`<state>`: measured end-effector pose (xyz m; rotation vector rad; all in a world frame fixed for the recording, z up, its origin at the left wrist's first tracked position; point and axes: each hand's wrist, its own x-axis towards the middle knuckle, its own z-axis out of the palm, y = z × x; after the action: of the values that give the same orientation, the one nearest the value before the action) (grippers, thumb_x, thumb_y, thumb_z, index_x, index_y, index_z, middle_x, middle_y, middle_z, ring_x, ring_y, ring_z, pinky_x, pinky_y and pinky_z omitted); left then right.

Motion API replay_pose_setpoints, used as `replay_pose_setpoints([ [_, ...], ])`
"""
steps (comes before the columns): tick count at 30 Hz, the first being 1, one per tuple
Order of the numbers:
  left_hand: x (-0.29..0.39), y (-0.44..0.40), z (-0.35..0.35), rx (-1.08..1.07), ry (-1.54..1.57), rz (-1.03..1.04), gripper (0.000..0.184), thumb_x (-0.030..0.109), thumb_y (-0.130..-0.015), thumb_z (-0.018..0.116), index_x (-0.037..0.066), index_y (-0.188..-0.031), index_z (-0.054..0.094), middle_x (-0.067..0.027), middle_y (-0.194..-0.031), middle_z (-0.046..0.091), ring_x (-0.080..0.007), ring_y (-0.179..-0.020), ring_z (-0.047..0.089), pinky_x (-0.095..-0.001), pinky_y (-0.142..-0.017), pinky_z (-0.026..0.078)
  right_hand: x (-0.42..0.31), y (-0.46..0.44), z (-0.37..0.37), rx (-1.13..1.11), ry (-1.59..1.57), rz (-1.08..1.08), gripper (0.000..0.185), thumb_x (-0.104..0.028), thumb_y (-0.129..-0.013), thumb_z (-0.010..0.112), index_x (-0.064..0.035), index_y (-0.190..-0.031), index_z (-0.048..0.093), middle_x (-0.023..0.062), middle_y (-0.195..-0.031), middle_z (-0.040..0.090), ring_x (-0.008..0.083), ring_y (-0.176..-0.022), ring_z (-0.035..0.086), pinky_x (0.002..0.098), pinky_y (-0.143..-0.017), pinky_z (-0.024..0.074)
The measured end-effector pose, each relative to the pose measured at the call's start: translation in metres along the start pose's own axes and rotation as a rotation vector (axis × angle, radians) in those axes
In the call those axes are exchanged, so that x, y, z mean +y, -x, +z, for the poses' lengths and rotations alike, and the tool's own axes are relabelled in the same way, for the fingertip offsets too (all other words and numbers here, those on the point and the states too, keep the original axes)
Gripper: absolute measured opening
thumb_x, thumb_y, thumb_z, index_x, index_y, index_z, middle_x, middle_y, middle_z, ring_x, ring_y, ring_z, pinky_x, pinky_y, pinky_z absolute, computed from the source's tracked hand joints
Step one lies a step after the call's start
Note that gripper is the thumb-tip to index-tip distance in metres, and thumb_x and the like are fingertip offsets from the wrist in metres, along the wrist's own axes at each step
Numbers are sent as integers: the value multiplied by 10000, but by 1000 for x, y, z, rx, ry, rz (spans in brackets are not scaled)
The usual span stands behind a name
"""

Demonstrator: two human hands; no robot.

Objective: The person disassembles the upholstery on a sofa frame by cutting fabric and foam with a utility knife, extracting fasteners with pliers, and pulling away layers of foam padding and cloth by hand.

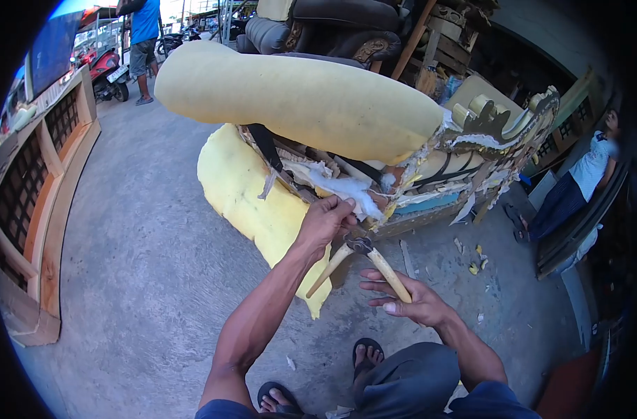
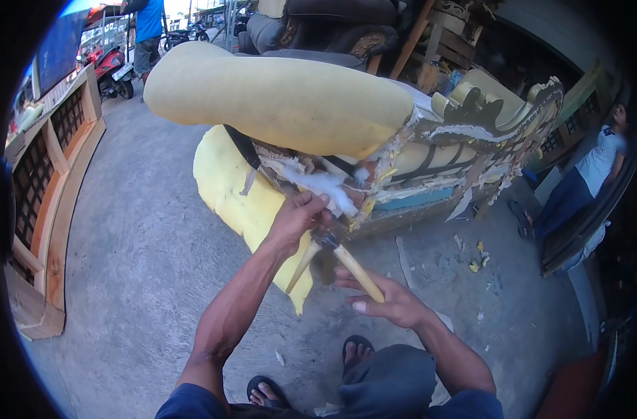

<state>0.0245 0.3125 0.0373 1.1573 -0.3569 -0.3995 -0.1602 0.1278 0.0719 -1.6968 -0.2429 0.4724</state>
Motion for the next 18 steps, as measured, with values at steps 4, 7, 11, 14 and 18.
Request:
replay_pose_setpoints([
  [4,-1,9,25,116,-36,-38,443,421,-1016,586,-8,-941,666,-64,-819,691,-122,-689,625,-274,-627,520,31,14,9,54,-246,-246,621,-100,-883,699,-32,-1453,463,179,-1572,338,312,-1466,343,496,-1169,357],
  [7,-8,2,30,154,-102,37,512,466,-1005,587,-24,-884,670,-67,-758,687,-137,-670,620,-294,-637,508,34,22,5,170,-380,-282,545,-82,-801,728,-126,-1315,554,181,-1572,313,402,-1461,324,609,-1128,369],
  [11,-4,4,20,151,-367,77,527,480,-1005,572,-14,-852,670,-90,-697,665,-173,-646,603,-341,-650,482,50,4,-6,80,-589,-515,457,-74,-767,767,-208,-1153,564,185,-1609,264,459,-1482,261,656,-1116,367],
  [14,-15,4,19,219,-524,192,511,473,-1031,524,-12,-951,664,-93,-770,674,-184,-715,630,-360,-704,490,20,-22,-10,-1,-746,-702,360,11,-782,685,-154,-1077,561,222,-1543,315,478,-1448,326,655,-1116,372],
  [18,-13,9,27,328,-758,128,516,455,-1051,498,-29,-936,633,-163,-785,657,-267,-739,639,-400,-721,495,9,-44,-21,46,-630,-640,297,19,-827,636,-132,-1061,533,210,-1403,412,386,-1285,526,565,-1022,499],
])
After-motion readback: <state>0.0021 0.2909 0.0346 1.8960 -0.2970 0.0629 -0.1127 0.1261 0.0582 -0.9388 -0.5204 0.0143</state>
